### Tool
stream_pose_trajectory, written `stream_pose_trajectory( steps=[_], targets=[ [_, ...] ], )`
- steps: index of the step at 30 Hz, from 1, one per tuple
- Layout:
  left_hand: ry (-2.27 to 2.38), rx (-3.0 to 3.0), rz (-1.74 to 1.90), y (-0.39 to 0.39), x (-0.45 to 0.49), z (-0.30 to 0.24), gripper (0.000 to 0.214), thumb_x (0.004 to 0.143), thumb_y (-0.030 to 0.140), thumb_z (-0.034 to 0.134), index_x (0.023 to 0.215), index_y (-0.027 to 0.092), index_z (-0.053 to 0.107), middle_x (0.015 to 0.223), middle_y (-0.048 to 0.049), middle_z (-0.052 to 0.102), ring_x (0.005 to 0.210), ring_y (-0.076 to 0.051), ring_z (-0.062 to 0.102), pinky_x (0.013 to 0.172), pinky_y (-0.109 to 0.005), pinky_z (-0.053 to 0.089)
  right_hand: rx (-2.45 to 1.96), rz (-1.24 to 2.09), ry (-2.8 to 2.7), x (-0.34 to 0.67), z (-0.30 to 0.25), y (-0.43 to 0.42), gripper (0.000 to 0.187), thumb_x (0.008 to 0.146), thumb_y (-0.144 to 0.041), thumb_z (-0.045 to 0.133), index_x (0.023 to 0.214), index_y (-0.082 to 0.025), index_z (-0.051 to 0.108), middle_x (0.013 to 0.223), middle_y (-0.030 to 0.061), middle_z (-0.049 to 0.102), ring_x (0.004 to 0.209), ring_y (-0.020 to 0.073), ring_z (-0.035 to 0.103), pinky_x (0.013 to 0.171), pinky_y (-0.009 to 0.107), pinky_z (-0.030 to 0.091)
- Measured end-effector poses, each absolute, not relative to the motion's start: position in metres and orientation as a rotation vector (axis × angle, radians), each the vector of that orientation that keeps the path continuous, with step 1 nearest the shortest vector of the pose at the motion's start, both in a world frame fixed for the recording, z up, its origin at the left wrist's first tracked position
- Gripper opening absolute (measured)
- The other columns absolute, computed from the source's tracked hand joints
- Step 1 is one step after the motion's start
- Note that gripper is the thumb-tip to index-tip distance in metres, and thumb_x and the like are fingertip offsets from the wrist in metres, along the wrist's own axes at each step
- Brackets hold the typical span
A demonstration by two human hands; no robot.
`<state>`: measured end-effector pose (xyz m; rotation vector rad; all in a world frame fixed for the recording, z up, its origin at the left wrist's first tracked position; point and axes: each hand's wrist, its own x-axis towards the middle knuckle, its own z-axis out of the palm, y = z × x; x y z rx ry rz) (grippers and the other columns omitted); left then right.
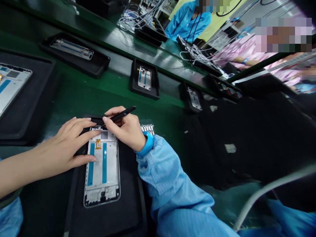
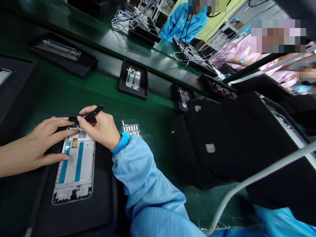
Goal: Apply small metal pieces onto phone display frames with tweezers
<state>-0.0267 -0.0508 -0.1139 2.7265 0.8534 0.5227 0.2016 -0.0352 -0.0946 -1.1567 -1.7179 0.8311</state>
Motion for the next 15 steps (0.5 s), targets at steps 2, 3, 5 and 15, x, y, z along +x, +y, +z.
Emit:
stream_pose_trajectory(
  steps=[2, 3, 5, 15],
  targets=[
    [0.861, 2.716, 0.522, -0.0507, -0.0264, -0.1135, 0.06, 0.094, 0.059, 0.049, 0.139, 0.019, 0.049, 0.14, -0.0183, 0.049, 0.138, -0.039, 0.04, 0.112, -0.066, 0.035, -1.148, 0.767, -1.754, 0.2021, -0.0942, -0.0357, 0.013, 0.089, -0.032, 0.064, 0.093, -0.019, 0.064, 0.082, -0.0004, 0.07, 0.069, 0.0108, 0.068, 0.068, 0.023, 0.057],
    [0.865, 2.709, 0.521, -0.0507, -0.0263, -0.1132, 0.06, 0.094, 0.058, 0.049, 0.14, 0.019, 0.049, 0.141, -0.0182, 0.049, 0.138, -0.039, 0.041, 0.112, -0.066, 0.035, -1.144, 0.729, -1.778, 0.2024, -0.094, -0.0359, 0.012, 0.089, -0.031, 0.064, 0.093, -0.019, 0.065, 0.084, 0.0, 0.07, 0.071, 0.0111, 0.068, 0.068, 0.024, 0.057],
    [0.868, 2.697, 0.512, -0.0509, -0.026, -0.1126, 0.059, 0.094, 0.057, 0.05, 0.14, 0.02, 0.048, 0.141, -0.0178, 0.049, 0.138, -0.038, 0.041, 0.113, -0.066, 0.035, -1.126, 0.649, -1.83, 0.2032, -0.0936, -0.0365, 0.011, 0.09, -0.031, 0.063, 0.092, -0.02, 0.065, 0.086, 0.0008, 0.072, 0.074, 0.0121, 0.069, 0.069, 0.024, 0.057],
    [0.868, 2.667, 0.555, -0.0536, -0.0234, -0.1119, 0.056, 0.092, 0.053, 0.057, 0.138, 0.022, 0.051, 0.138, -0.0158, 0.053, 0.137, -0.037, 0.043, 0.112, -0.065, 0.037, -1.074, 0.4, -1.943, 0.2033, -0.0926, -0.042, 0.005, 0.09, -0.025, 0.065, 0.089, -0.021, 0.068, 0.088, 0.0026, 0.075, 0.079, 0.0149, 0.073, 0.075, 0.026, 0.06]
  ],
)
